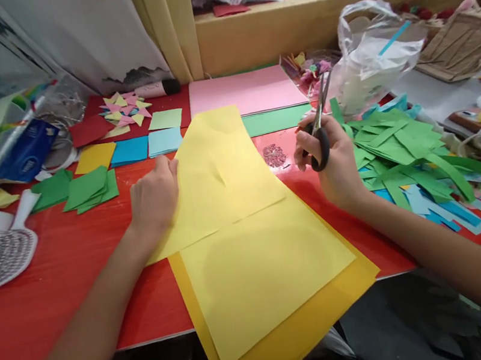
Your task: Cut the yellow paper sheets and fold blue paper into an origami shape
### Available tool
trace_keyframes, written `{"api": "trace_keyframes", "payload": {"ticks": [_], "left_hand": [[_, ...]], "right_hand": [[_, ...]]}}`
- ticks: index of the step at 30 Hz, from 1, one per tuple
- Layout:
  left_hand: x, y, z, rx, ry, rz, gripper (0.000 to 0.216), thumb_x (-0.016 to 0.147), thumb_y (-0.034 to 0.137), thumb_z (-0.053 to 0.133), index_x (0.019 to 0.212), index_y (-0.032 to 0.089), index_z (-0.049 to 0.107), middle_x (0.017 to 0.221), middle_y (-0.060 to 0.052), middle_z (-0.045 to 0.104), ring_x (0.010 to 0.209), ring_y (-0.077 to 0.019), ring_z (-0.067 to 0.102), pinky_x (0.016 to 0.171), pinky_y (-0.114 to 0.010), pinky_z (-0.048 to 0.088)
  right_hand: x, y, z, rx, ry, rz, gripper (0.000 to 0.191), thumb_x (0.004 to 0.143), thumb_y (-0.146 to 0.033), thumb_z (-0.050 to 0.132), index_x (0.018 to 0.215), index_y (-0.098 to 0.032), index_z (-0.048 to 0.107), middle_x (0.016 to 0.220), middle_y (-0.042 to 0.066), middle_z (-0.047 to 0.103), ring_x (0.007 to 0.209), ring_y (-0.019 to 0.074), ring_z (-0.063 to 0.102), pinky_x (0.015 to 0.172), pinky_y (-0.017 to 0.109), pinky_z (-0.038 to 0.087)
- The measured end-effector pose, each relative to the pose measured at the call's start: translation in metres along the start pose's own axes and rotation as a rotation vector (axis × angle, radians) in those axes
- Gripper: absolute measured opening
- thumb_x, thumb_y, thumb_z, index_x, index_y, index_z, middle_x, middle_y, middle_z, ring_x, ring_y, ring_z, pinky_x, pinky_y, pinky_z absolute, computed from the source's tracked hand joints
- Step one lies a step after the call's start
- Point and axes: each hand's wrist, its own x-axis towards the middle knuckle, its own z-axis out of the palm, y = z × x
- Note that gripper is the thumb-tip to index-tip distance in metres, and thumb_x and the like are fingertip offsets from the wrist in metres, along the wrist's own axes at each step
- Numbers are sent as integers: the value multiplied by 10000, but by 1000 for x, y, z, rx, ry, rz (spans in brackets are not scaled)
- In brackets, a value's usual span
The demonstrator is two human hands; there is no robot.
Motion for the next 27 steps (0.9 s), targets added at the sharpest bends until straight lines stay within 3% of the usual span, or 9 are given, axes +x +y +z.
{"api": "trace_keyframes", "payload": {"ticks": [5,9,14,17,19,22,25,27], "left_hand": [[4,-6,2,-28,-90,-32,505,964,455,168,1134,120,506,703,-140,631,689,-311,648,603,-341,405],[9,-14,-9,-94,-20,-130,482,965,445,202,1152,122,506,735,-125,621,744,-302,640,661,-361,427],[12,-29,-28,-340,304,-204,319,969,373,316,1054,156,534,829,-65,621,757,-189,588,699,-293,397],[8,-31,-37,-437,533,-171,321,979,397,308,939,171,533,763,-34,576,686,-155,534,625,-276,323],[4,-29,-42,-475,619,-149,332,981,419,299,887,183,512,702,-18,523,615,-139,483,582,-281,271],[0,-25,-48,-484,603,-162,261,970,405,342,862,211,481,690,-12,521,598,-144,496,573,-286,278],[-1,-21,-51,-442,502,-187,252,970,384,322,962,197,490,856,-67,622,760,-215,615,654,-318,384],[0,-19,-50,-378,396,-245,282,964,331,311,1071,141,488,940,-132,645,856,-283,645,720,-374,437]], "right_hand": [[-16,-13,9,34,-364,230,218,819,-385,645,957,-241,556,655,-20,507,533,101,504,436,233,371],[-24,-18,10,-31,-597,316,343,797,-475,644,1021,-222,582,646,-9,530,571,119,518,475,244,387],[-27,-25,7,-130,-784,420,437,781,-556,619,1042,-205,623,644,2,538,548,111,470,470,245,346],[-29,-32,9,-154,-838,461,455,756,-556,646,1019,-184,636,641,-8,505,525,89,436,461,233,316],[-31,-36,11,-140,-870,476,465,737,-549,668,1004,-170,638,653,-12,483,525,79,421,463,227,306],[-36,-40,14,-126,-954,513,483,724,-545,684,1017,-164,632,658,-16,452,553,84,411,484,227,298],[-41,-39,13,-108,-1027,519,456,745,-527,675,1031,-177,622,676,-13,453,582,93,413,514,234,308],[-44,-36,12,-51,-1000,455,420,772,-523,650,1029,-193,610,699,-5,467,602,103,434,529,242,326]]}}
